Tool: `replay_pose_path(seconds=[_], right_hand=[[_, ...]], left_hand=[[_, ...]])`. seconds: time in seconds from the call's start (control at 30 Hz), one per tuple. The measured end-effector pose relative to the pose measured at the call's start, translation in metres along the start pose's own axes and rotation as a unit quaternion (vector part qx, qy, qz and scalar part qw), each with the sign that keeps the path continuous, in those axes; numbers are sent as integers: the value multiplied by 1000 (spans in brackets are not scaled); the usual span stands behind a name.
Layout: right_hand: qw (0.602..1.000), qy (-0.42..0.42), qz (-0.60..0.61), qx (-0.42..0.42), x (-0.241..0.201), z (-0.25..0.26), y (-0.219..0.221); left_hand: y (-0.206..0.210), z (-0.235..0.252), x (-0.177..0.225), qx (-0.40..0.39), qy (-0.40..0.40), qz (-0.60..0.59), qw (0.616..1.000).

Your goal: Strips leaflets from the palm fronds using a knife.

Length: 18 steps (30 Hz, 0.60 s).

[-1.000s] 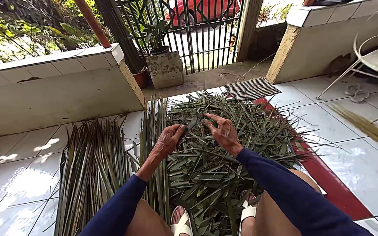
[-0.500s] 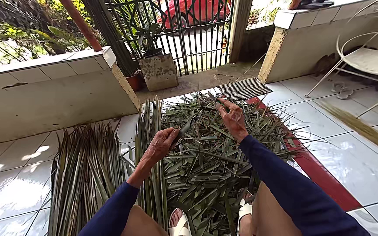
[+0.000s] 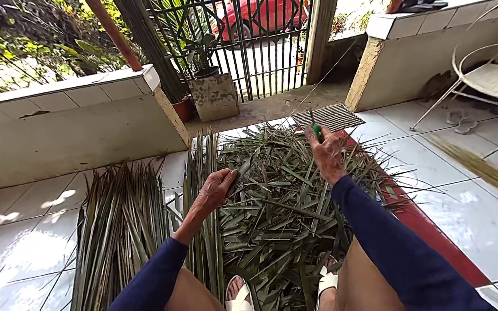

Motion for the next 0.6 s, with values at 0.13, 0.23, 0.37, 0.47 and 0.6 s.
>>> replay_pose_path(seconds=[0.13, 0.23, 0.37, 0.47, 0.6], right_hand=[[986, -39, 39, -159, -28, -65, 58], [974, -29, 46, -220, -33, -89, 86], [980, -19, 57, -188, -29, -82, 86], [988, -10, 66, -142, -27, -65, 63], [993, -7, 40, -106, -21, -52, 40]], left_hand=[[10, 13, 5, 18, 8, 6, 1000], [25, 24, 10, 17, 31, 3, 999], [42, 29, 12, -21, 30, -44, 998], [46, 26, 3, -75, 8, -93, 993], [42, 24, -8, -75, -1, -100, 992]])
Point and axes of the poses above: each hand's wrist, its own z-axis towards the middle knuckle, its own y-axis out of the palm, x = y × z, the point moved 7 cm from there along z, towards the middle knuckle, and after that the axes turned 6 degrees about y, right-handed, at the moved point
